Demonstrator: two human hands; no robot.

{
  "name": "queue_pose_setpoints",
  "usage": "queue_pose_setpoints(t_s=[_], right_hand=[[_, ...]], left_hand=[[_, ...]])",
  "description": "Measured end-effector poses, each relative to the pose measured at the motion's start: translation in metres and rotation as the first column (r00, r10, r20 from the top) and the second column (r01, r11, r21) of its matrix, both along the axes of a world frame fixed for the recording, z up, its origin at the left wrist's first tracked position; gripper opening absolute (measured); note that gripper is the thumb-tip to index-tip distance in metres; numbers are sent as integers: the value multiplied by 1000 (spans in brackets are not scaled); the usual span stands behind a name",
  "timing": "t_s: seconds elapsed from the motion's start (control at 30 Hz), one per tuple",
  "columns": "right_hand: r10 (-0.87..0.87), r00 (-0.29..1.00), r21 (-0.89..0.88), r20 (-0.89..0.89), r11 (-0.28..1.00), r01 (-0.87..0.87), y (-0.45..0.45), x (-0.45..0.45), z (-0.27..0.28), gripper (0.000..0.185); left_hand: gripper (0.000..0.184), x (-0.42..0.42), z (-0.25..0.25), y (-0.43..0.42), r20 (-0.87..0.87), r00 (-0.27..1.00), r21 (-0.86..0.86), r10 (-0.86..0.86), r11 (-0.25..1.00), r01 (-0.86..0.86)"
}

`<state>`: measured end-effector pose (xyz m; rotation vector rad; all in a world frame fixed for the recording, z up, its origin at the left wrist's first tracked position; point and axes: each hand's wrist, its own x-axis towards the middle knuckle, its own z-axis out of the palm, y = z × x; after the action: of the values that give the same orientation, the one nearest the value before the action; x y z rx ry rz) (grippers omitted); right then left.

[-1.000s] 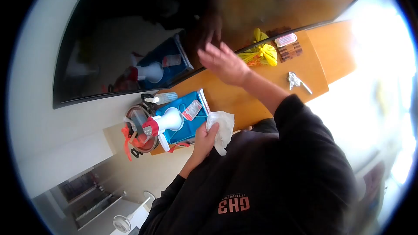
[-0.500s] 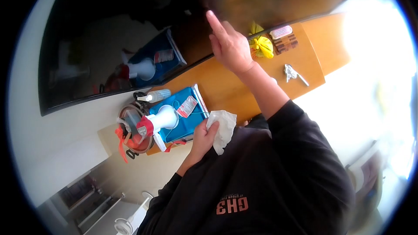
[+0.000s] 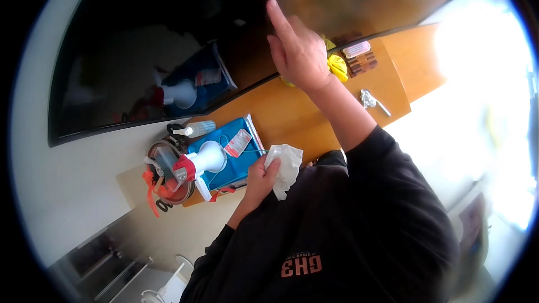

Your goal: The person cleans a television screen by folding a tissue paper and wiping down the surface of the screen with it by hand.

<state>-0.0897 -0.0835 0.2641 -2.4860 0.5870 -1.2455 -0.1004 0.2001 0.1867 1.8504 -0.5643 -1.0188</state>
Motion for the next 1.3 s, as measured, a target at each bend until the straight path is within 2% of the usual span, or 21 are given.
queue_pose_setpoints(t_s=[0.1, 0.13, 0.17, 0.23, 0.27, 0.37, 0.47, 0.57, 0.6, 0.67, 0.7, 0.73, 0.8, 0.9, 1.0, 1.03, 1.07, 1.13, 1.17, 1.23, 1.3], right_hand=[[19, 967, -20, -253, 999, -25, 6, -8, -24, 62], [83, 964, 27, -252, 997, -78, 10, -14, -37, 57], [124, 935, 77, -331, 992, -104, 11, -22, -59, 55], [210, 856, 183, -472, 973, -138, 17, -28, -57, 52], [242, 799, 304, -550, 949, -78, 16, -38, -52, 49], [134, 980, 102, -145, 988, -120, 6, -24, -18, 56], [63, 998, 30, -22, 998, -62, 2, -5, 14, 58], [50, 990, 39, -130, 998, -45, 5, -3, 3, 63], [105, 972, 114, -212, 990, -82, 8, -7, -10, 64], [177, 843, 226, -509, 972, -68, 20, -26, -34, 61], [262, 717, 319, -646, 946, -59, 22, -38, -64, 51], [355, 561, 409, -747, 912, -32, 24, -51, -89, 42], [502, 761, 743, -412, 668, -38, 50, -82, -95, 26], [535, 839, 961, 103, 165, -223, 87, -112, -106, 32], [632, 735, 933, -246, 360, 4, 98, -127, -103, 33], [537, 824, 963, -179, 267, 35, 100, -133, -108, 31], [424, 898, 984, -120, 169, 52, 102, -140, -120, 30], [142, 989, 999, -39, -26, 43, 100, -151, -134, 24], [102, 991, 996, -89, -21, 92, 91, -158, -137, 23], [-49, 998, 997, -37, -66, 34, 76, -177, -144, 22], [-73, 994, 994, -77, -82, 71, 58, -192, -126, 22]], left_hand=[[27, -2, 4, -4, 43, 999, 2, -31, 1000, 31], [27, -2, 5, -5, 90, 995, 1, -50, 999, 50], [27, -1, 6, -5, 138, 988, 1, -69, 998, 69], [27, 0, 4, -5, 178, 981, -7, -73, 997, 76], [27, 0, 2, -4, 169, 984, -15, -59, 998, 62], [27, 0, 0, 0, 100, 994, -7, -50, 999, 51], [28, 3, 4, -3, 87, 993, 6, -83, 997, 83], [29, 2, 6, -6, 86, 992, 8, -97, 995, 97], [29, 3, 6, -8, 83, 992, 6, -97, 995, 97], [29, 2, 2, -8, 114, 989, 15, -96, 995, 95], [29, 2, 0, -8, 130, 987, 19, -95, 995, 93], [29, 1, 1, -9, 161, 984, -19, -75, 997, 79], [28, 2, 1, -16, 216, 976, -89, -41, 994, 61], [26, 4, -11, -24, 226, 974, -56, -12, 998, 25], [26, 2, -16, -43, 330, 935, -33, -133, 988, 152], [26, 1, -14, -51, 358, 916, -12, -181, 980, 199], [27, 2, -10, -60, 341, 887, 157, -312, 949, 274], [28, 10, -24, -80, 266, 935, -59, -236, 964, 260], [28, 16, -31, -93, 221, 954, -164, -202, 957, 241], [27, 32, -26, -129, -3, 999, -153, -47, 987, 46], [25, 46, -3, -164, -65, 992, -115, 108, 987, -115]])
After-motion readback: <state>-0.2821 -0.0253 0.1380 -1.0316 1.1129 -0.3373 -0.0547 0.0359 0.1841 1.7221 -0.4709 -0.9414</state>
